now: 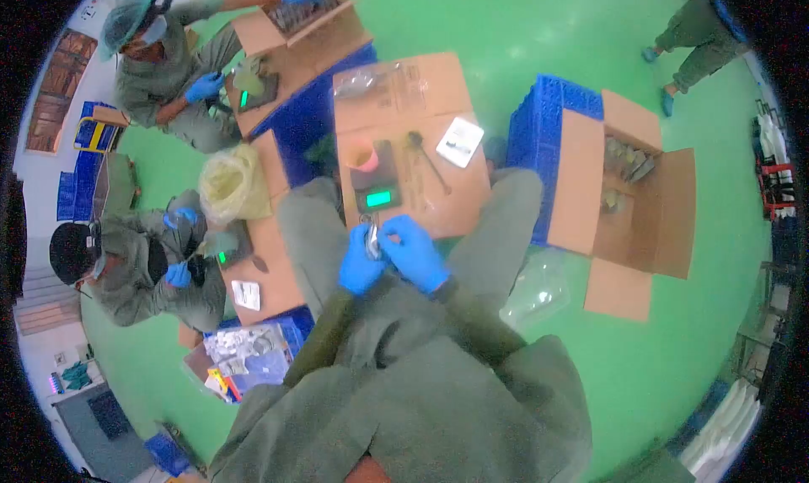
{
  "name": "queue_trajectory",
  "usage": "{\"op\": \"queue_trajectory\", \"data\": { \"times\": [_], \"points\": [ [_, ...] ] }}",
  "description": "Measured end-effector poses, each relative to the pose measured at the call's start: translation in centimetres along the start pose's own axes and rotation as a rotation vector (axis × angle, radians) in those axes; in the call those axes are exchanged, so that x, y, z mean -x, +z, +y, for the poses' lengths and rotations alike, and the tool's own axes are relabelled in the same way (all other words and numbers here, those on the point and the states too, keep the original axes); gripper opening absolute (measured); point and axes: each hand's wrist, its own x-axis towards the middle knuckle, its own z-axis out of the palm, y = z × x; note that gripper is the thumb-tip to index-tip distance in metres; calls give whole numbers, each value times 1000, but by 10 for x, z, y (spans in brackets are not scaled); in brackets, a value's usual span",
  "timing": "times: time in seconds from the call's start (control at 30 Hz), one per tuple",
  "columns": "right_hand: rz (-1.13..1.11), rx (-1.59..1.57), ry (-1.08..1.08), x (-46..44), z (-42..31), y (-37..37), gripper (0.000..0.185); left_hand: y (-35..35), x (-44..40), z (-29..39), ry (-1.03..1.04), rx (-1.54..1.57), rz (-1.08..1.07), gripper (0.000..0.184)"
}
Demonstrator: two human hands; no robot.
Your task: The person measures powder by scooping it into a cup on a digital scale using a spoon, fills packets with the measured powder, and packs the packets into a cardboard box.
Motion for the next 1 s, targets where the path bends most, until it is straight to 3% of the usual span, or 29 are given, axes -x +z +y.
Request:
{"op": "queue_trajectory", "data": {
  "times": [0.07, 0.1, 0.2, 0.27, 0.3, 0.4, 0.53, 0.63, 0.83, 0.93, 1.0],
  "points": [
    [43, 69, -2, -5, 4, -6, 19, 14, -4, -38, 78, 15, 6, 67],
    [45, 150, -62, -6, 11, -6, 18, 12, -1, -29, 174, -21, 66, 64],
    [-63, 260, -124, -9, 6, -14, 22, 8, -3, -11, 194, -50, 26, 43],
    [-203, 387, -137, -9, 17, -21, 27, 10, -3, -17, 255, -46, -2, 47],
    [-251, 438, -136, -14, 28, -20, 30, -5, 3, 17, 255, -78, -19, 53],
    [-299, 595, -5, -17, 11, -20, 36, -12, -3, 20, 311, -168, -88, 57],
    [-193, 577, -154, -12, -4, -20, 42, -15, -11, 21, 330, -201, -118, 58],
    [-256, 710, -50, -18, -2, -23, 41, -14, -10, 19, 358, -170, -137, 59],
    [-268, 690, -67, -23, -18, -30, 33, -22, -11, 25, 356, -144, -115, 62],
    [-321, 668, -163, -26, -30, -27, 29, 0, -20, -19, 303, -104, -115, 58],
    [-679, 563, -105, -54, -12, -33, 28, 2, -40, -11, 308, -43, -167, 49]
  ]
}}
